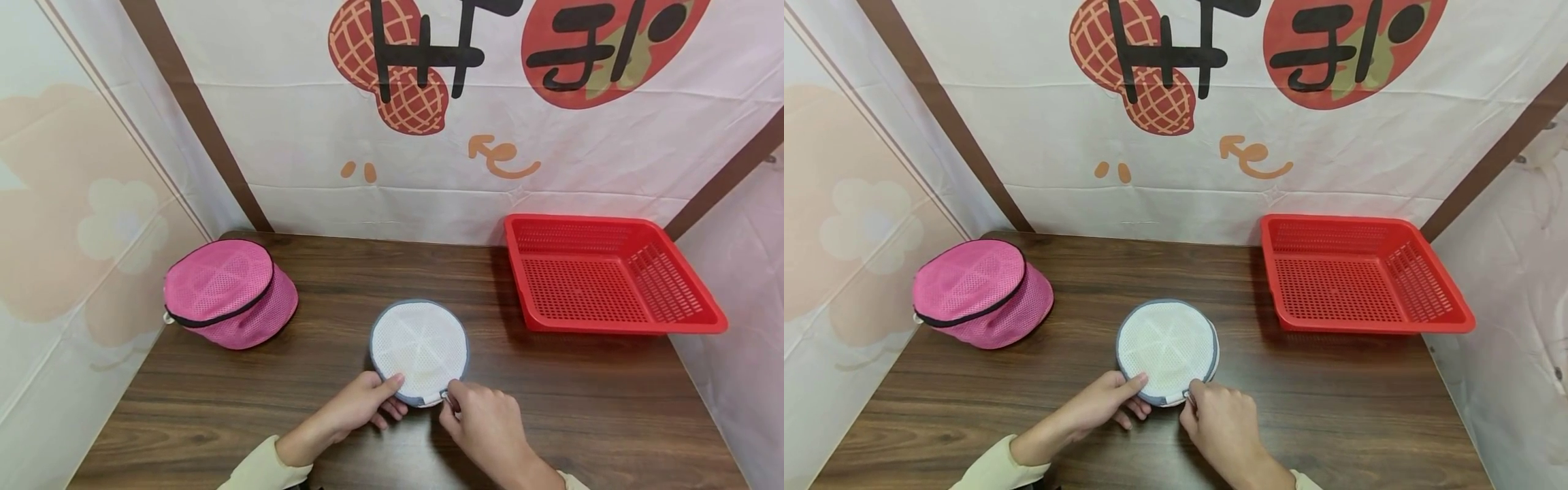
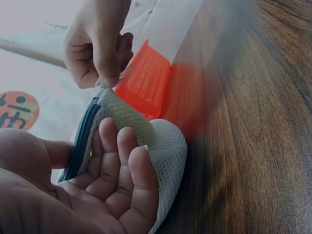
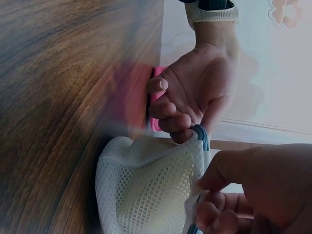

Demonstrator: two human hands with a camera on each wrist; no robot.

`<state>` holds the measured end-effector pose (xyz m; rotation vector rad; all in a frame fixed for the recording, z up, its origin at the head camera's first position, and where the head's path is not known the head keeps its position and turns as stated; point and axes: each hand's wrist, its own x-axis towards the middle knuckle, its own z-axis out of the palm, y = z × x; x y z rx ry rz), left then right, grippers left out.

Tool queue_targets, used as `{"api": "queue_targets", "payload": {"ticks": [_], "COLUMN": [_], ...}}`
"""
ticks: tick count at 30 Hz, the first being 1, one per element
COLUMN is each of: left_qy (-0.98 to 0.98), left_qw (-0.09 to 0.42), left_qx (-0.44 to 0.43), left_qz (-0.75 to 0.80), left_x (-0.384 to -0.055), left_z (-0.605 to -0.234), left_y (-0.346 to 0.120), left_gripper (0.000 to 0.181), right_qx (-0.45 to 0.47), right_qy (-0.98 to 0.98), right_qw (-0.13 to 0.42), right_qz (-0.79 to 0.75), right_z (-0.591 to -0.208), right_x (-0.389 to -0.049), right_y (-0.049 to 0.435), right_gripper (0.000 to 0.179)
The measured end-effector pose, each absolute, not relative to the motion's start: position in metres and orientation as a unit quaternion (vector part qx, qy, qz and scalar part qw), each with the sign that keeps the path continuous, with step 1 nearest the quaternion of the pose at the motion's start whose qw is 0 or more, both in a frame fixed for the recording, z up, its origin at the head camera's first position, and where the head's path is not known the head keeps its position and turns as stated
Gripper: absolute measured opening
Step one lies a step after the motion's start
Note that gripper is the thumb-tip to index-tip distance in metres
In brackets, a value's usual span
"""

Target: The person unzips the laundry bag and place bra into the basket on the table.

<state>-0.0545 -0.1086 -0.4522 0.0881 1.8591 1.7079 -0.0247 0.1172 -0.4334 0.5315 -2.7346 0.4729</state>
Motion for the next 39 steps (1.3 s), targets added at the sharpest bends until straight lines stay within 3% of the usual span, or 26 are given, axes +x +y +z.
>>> {"api": "queue_targets", "payload": {"ticks": [12,21,34,39], "left_qy": [0.696,0.66,0.641,0.636], "left_qw": [0.303,0.289,0.31,0.31], "left_qx": [0.019,0.003,-0.004,0.008], "left_qz": [0.65,0.693,0.702,0.706], "left_x": [-0.055,-0.054,-0.054,-0.052], "left_z": [-0.452,-0.451,-0.452,-0.452], "left_y": [-0.107,-0.103,-0.102,-0.1], "left_gripper": [0.051,0.029,0.054,0.049], "right_qx": [0.198,0.211,0.24,0.248], "right_qy": [-0.954,-0.954,-0.942,-0.937], "right_qw": [0.157,0.122,0.087,0.09], "right_qz": [0.159,0.175,0.22,0.229], "right_z": [-0.433,-0.429,-0.425,-0.426], "right_x": [-0.026,-0.028,-0.032,-0.032], "right_y": [0.119,0.118,0.109,0.106], "right_gripper": [0.041,0.045,0.037,0.036]}}
